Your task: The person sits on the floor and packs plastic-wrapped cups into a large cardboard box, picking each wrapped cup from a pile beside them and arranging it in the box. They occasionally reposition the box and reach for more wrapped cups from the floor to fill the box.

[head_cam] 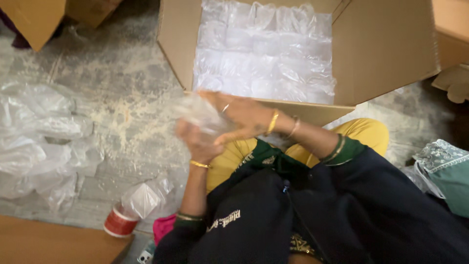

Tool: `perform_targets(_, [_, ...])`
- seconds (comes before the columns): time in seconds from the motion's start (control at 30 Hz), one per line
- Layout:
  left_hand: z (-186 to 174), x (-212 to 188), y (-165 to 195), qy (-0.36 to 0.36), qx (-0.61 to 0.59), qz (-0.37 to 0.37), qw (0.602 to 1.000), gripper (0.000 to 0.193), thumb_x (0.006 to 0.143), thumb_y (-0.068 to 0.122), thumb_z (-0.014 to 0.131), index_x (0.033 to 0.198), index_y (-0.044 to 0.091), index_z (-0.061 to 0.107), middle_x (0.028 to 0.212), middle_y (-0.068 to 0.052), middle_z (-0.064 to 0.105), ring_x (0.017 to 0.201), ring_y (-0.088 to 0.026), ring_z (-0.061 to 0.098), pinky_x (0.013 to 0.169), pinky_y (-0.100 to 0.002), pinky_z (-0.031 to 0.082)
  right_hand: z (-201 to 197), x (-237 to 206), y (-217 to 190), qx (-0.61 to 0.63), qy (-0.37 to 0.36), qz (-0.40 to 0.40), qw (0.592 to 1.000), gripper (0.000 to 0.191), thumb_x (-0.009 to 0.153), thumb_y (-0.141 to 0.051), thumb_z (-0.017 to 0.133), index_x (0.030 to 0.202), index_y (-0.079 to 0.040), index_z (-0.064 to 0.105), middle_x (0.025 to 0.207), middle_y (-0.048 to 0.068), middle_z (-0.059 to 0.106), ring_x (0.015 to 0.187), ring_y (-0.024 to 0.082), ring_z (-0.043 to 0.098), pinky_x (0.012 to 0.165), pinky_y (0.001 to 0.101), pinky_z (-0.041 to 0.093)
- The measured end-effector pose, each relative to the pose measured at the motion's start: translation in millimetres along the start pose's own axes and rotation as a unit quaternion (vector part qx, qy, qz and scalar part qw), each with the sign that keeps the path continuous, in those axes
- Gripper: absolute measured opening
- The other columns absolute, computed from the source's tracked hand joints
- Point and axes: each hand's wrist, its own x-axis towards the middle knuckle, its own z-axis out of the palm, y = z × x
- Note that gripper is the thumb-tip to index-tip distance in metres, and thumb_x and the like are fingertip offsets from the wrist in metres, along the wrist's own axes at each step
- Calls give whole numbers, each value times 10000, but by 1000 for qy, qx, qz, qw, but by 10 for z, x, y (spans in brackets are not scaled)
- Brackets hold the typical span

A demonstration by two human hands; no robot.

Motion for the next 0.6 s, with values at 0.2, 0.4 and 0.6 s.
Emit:
perform_targets(0.2, [-501, 88, -160, -10, 23, -26, 999, 1003, 900, 343, 866, 1594, 120, 176, 1586, -205, 302, 1473, -409, 301, 1238, -607, 266, -29, -17, 729, 29, 168, 31, 985, 551, 1013, -386, 750, 1409, -90, 505, 1357, 150, 609, 1244, 353, 609, 1099, 438, 510])
perform_targets(0.4, [-1853, -574, -950, -226, 319, -364, 845, 876, 903, 404, 783, 1616, 92, 380, 1526, -272, 401, 1435, -466, 364, 1151, -647, 336, -39, 225, 1656, 232, 89, 486, 838, 956, 969, -562, 577, 1586, -57, 50, 1250, 138, 622, 924, 258, 743, 919, 371, 523])
perform_targets(0.6, [-2115, -1373, -1032, -433, 360, -539, 626, 1069, 710, 621, 795, 1556, 115, 380, 1328, -317, 580, 1238, -495, 566, 1028, -588, 477, 278, 831, 1413, -12, -193, 439, 878, 894, 1011, -551, 433, 1613, 23, 107, 919, 244, 746, 803, 338, 753, 850, 448, 600])
